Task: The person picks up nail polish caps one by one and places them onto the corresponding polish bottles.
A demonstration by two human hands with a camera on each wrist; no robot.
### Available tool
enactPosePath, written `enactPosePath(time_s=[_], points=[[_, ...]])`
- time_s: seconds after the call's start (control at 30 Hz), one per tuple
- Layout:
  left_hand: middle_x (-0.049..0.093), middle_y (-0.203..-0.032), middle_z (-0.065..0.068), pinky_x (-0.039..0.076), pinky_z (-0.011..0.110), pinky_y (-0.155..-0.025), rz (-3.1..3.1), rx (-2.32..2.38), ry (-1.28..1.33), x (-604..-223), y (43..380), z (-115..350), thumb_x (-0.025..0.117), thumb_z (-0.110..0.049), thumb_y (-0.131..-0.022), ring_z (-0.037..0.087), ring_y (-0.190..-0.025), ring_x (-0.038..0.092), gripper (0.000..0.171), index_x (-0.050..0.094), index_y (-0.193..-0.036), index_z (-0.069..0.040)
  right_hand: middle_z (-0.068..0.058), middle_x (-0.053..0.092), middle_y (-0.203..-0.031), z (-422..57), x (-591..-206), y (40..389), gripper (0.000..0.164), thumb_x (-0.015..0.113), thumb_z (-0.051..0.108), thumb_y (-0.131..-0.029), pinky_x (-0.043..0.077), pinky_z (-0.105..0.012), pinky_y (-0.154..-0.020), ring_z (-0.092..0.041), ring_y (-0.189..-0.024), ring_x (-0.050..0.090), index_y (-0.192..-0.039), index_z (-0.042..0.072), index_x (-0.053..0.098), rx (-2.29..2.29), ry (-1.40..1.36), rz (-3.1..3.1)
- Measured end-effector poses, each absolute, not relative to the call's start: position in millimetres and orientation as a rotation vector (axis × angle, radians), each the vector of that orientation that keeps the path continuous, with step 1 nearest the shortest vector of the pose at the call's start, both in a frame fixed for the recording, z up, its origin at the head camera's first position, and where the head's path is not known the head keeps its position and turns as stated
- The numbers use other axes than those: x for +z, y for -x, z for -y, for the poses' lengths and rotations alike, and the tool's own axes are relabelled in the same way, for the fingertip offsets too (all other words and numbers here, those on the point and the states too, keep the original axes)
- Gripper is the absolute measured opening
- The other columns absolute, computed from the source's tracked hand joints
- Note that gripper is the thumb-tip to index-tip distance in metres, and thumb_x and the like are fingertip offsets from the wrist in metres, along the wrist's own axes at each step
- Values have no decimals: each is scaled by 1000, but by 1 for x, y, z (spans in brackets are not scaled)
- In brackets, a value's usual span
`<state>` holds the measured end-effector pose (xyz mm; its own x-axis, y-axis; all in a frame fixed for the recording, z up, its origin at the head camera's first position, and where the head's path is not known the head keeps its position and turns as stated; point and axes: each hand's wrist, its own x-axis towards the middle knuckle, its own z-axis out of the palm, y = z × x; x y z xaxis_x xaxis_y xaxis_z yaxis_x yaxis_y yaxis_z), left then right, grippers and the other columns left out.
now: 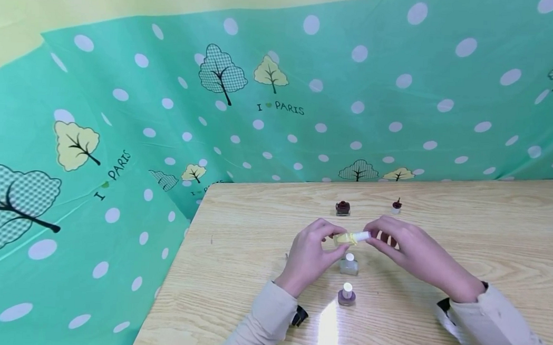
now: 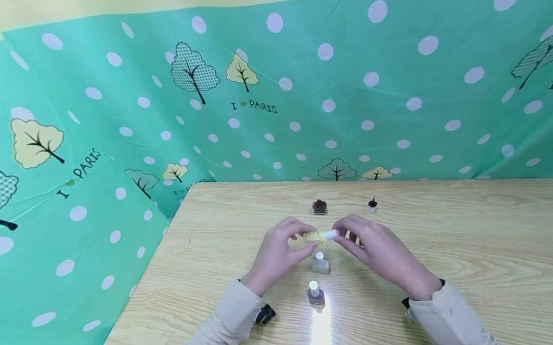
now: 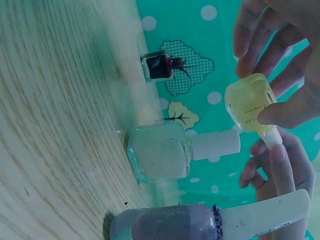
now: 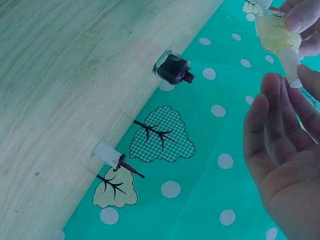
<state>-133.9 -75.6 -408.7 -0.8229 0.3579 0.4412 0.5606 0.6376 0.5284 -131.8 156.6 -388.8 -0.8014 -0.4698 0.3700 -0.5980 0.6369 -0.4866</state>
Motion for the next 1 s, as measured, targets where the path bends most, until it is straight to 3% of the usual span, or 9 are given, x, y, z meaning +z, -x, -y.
enactPosePath(time_s=[0.17, 0.43, 0.6, 0.77, 1.0], points=[[69, -99, -6, 54, 21, -75, 2564, -970, 750, -408, 133, 75, 79, -23, -85, 10, -86, 65, 24, 74, -107, -17, 18, 60, -80, -156, -389, 132, 4, 65, 21, -97, 49, -21, -60, 3, -70, 53, -98, 21, 69, 898, -831, 2684], [70, -99, -5, 53, 18, -74, 2552, -949, 770, -408, 131, 74, 80, -23, -84, 4, -85, 62, 24, 74, -106, -18, 18, 56, -73, -154, -389, 131, 16, 59, 27, -101, 41, -21, -57, 1, -60, 45, -87, 25, 68, 895, -788, 2715], [70, -100, -6, 53, 18, -74, 2560, -952, 761, -408, 131, 74, 80, -23, -84, 4, -86, 63, 24, 74, -106, -17, 16, 60, -78, -155, -389, 131, 12, 61, 30, -99, 46, -21, -58, 1, -66, 51, -98, 20, 69, 929, -758, 2737], [70, -101, -4, 52, 19, -74, 2567, -978, 745, -410, 132, 76, 79, -23, -85, 8, -88, 65, 24, 74, -107, -17, 10, 65, -93, -156, -389, 130, 23, 69, 23, -94, 49, -20, -59, 0, -75, 57, -115, 15, 66, 925, -803, 2711], [70, -100, -4, 48, 14, -74, 2571, -993, 739, -411, 133, 76, 79, -23, -85, 9, -89, 66, 23, 74, -106, -17, 11, 66, -96, -157, -390, 131, 19, 72, 13, -91, 50, -20, -60, 0, -76, 57, -109, 19, 69, 899, -870, 2665]])
